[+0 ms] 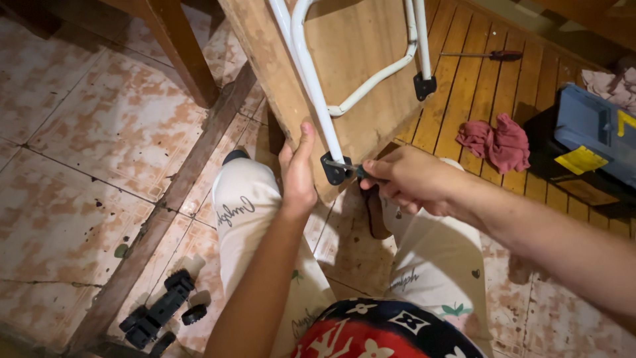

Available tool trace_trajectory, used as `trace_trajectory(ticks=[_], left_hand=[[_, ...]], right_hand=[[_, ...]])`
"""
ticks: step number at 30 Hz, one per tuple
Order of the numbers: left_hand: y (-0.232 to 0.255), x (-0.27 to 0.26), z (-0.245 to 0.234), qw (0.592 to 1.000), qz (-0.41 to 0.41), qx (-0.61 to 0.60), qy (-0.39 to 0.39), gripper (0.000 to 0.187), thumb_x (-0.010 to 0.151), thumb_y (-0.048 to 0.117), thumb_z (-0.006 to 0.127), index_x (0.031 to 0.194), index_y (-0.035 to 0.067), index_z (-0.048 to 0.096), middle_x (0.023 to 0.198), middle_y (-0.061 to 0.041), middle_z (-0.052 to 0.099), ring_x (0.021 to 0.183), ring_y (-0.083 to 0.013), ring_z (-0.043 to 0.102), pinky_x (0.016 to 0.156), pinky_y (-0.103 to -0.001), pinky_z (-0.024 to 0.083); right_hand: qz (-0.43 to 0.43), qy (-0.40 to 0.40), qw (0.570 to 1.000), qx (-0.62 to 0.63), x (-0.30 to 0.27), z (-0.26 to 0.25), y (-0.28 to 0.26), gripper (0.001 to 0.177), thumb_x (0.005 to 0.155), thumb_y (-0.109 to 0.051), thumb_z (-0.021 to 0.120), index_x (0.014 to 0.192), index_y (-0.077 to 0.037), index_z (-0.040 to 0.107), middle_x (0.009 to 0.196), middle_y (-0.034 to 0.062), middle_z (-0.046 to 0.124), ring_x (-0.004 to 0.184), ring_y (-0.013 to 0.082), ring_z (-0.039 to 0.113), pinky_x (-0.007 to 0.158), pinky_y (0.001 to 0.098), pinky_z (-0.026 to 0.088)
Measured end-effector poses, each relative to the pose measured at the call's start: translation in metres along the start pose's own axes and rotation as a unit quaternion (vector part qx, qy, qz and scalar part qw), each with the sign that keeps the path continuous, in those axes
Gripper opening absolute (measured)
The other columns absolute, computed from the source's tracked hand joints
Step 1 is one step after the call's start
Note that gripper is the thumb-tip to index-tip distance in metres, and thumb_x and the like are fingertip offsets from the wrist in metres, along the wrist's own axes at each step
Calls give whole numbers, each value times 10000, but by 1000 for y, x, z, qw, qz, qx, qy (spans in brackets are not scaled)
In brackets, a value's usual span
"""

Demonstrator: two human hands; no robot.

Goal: The person sits on the floor with a small wooden stool upside down across their lap and uses a screwdriver to unscrew the black mounting brackets that hold the white metal leg frame to the wooden seat, working on the brackets one at a time and repositioning the stool between screws.

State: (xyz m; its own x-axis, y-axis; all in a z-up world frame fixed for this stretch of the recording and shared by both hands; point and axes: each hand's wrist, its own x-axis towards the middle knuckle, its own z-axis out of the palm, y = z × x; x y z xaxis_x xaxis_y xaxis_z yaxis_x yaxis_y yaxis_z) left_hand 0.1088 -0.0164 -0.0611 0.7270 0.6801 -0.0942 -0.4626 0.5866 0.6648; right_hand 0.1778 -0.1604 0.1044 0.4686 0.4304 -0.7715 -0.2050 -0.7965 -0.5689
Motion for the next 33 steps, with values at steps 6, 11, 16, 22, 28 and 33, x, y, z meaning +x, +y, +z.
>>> trace_trajectory(ticks=[6,11,16,22,28,33], left_hand=[[-1,2,1,1000,-7,14,16,556,981,366,669,1334,-56,586,1275,-114,669,1132,-194,634,981,-346,508],[2,-1,0,1000,0,9,-12,552,1006,380,671,1300,-84,619,1223,-128,687,1096,-191,640,958,-337,523],[4,-1,2,999,-6,32,6,559,988,383,667,1318,-64,605,1252,-116,678,1115,-175,639,967,-326,519],[2,-1,3,1000,-7,19,12,572,980,367,675,1355,-54,583,1291,-120,663,1129,-182,637,979,-332,513],[3,-3,2,1000,0,10,-3,565,985,363,673,1360,-49,581,1289,-116,663,1123,-182,638,977,-331,512],[7,-4,2,999,-24,22,21,546,983,359,662,1340,-47,588,1267,-121,672,1106,-188,650,964,-334,517]], right_hand=[[-32,62,992,-106,2,-1,-11,414,985,-360,564,997,11,747,576,33,507,422,157,398,387,345,347],[-163,131,906,-367,8,0,-11,412,974,-387,609,972,-18,794,781,203,711,676,329,660,676,450,527],[-199,140,855,-457,6,-8,-19,375,957,-373,610,1020,-44,779,903,218,751,855,390,726,856,475,555],[-231,150,808,-521,2,-7,-10,369,979,-397,576,1020,-68,739,809,204,726,765,396,729,764,495,581],[-219,165,754,-596,-14,35,30,386,1076,-363,460,1023,-15,619,701,171,708,653,365,728,596,473,594],[-314,204,815,-443,4,25,26,354,1036,-350,550,947,-37,689,635,183,691,544,305,648,533,424,498]])
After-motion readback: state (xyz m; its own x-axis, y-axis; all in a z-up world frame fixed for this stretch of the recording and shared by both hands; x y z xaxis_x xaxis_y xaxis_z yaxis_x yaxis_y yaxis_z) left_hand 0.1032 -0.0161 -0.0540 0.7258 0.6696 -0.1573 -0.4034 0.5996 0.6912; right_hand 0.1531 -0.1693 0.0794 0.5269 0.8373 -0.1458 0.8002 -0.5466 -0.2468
